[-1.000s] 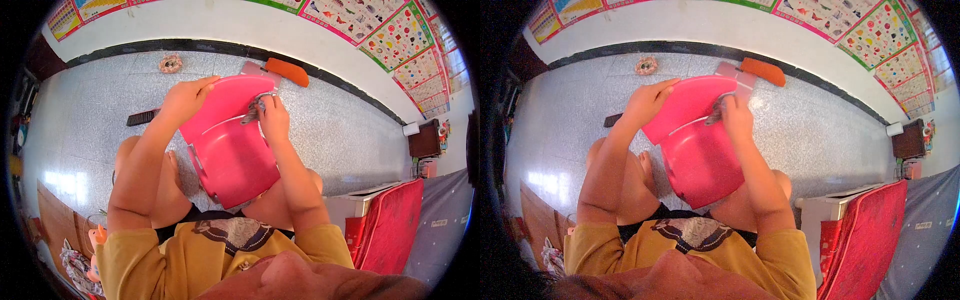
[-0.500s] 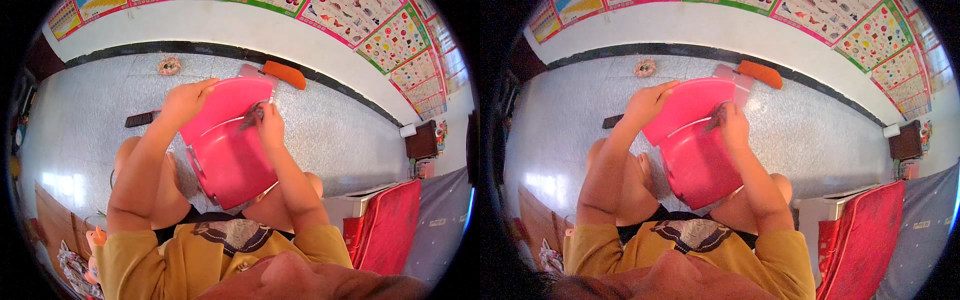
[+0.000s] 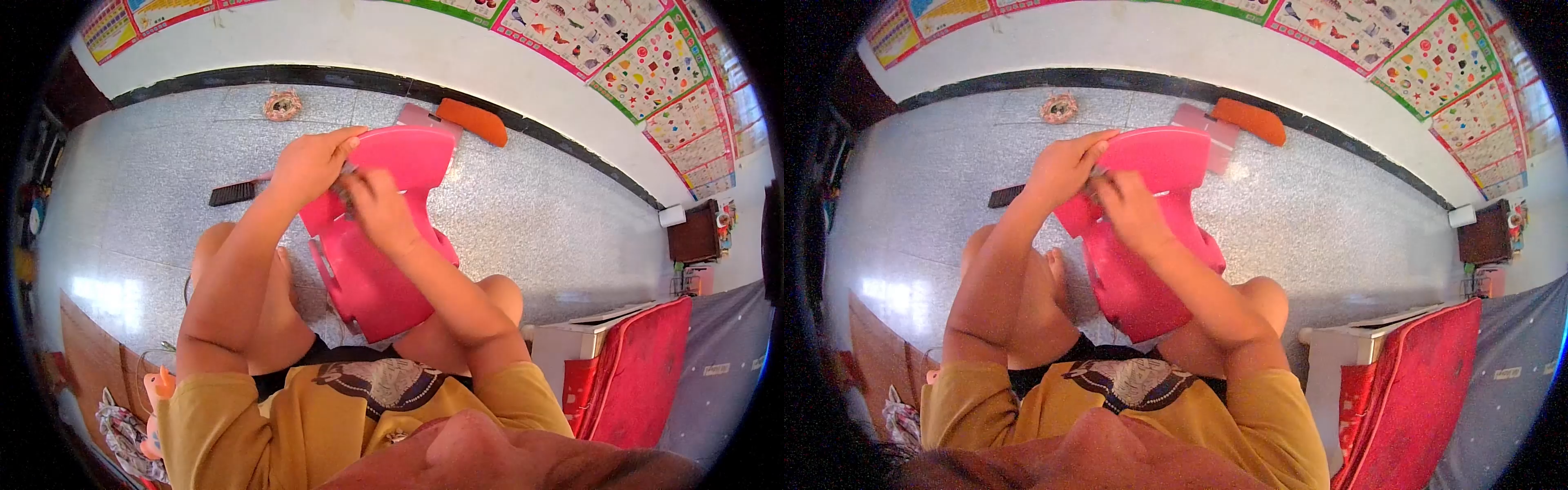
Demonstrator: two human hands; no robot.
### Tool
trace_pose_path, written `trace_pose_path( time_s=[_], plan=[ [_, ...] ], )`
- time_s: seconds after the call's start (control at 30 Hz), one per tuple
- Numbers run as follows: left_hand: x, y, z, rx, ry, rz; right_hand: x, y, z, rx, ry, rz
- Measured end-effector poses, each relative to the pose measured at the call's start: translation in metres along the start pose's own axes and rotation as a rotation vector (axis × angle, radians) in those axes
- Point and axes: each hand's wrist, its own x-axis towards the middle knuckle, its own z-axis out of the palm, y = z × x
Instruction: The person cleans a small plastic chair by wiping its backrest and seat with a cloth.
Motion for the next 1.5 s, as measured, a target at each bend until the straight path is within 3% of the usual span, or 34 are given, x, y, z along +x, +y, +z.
trace_pose_path(
  time_s=[0.07,0.13,0.2,0.3,0.4,0.47,0.6,0.7,0.8,0.87,0.93,1.03,1.17,1.3,1.4,1.5],
  plan=[
    [-0.001,-0.010,0.009,-0.012,0.089,0.082,0.005,0.047,-0.015,-0.356,0.239,-0.261],
    [-0.002,-0.002,0.000,-0.003,0.028,0.033,0.008,0.060,-0.049,-0.366,0.333,0.012],
    [-0.002,-0.001,-0.002,-0.012,-0.003,0.015,0.008,0.070,-0.072,-0.394,0.527,0.064],
    [-0.001,-0.001,-0.001,-0.031,-0.013,0.023,0.003,0.076,-0.086,-0.381,0.601,0.118],
    [0.000,0.001,0.001,-0.030,0.017,0.036,0.001,0.071,-0.068,-0.470,0.517,0.001],
    [0.003,-0.009,0.012,-0.045,0.098,0.094,0.001,0.061,-0.041,-0.417,0.392,-0.075],
    [0.002,-0.005,0.005,-0.031,0.041,0.024,-0.015,0.030,0.020,-0.176,0.112,-0.186],
    [0.000,-0.002,0.000,-0.071,-0.004,-0.005,-0.015,0.000,0.007,-0.039,-0.212,-0.063],
    [0.001,-0.008,0.005,-0.068,0.027,0.026,0.005,0.006,-0.013,0.208,-0.119,0.525],
    [0.000,-0.007,0.005,-0.038,0.054,0.051,0.006,0.051,-0.030,0.101,0.099,0.306],
    [-0.001,-0.002,0.000,-0.020,0.024,0.021,0.004,0.065,-0.059,-0.406,0.356,-0.037],
    [-0.001,-0.003,0.002,-0.033,0.021,0.030,0.003,0.065,-0.080,-0.311,0.484,0.157],
    [0.001,-0.003,0.003,-0.013,0.030,0.031,0.002,0.068,-0.056,-0.455,0.449,-0.040],
    [0.002,-0.007,0.005,-0.019,0.051,0.044,-0.002,0.031,-0.004,-0.292,0.149,-0.104],
    [0.001,-0.007,0.005,-0.023,0.045,0.043,-0.011,0.017,0.020,0.047,-0.059,0.066],
    [0.000,-0.006,0.005,-0.016,0.055,0.049,0.003,-0.016,-0.007,0.165,-0.130,0.298]
  ],
)
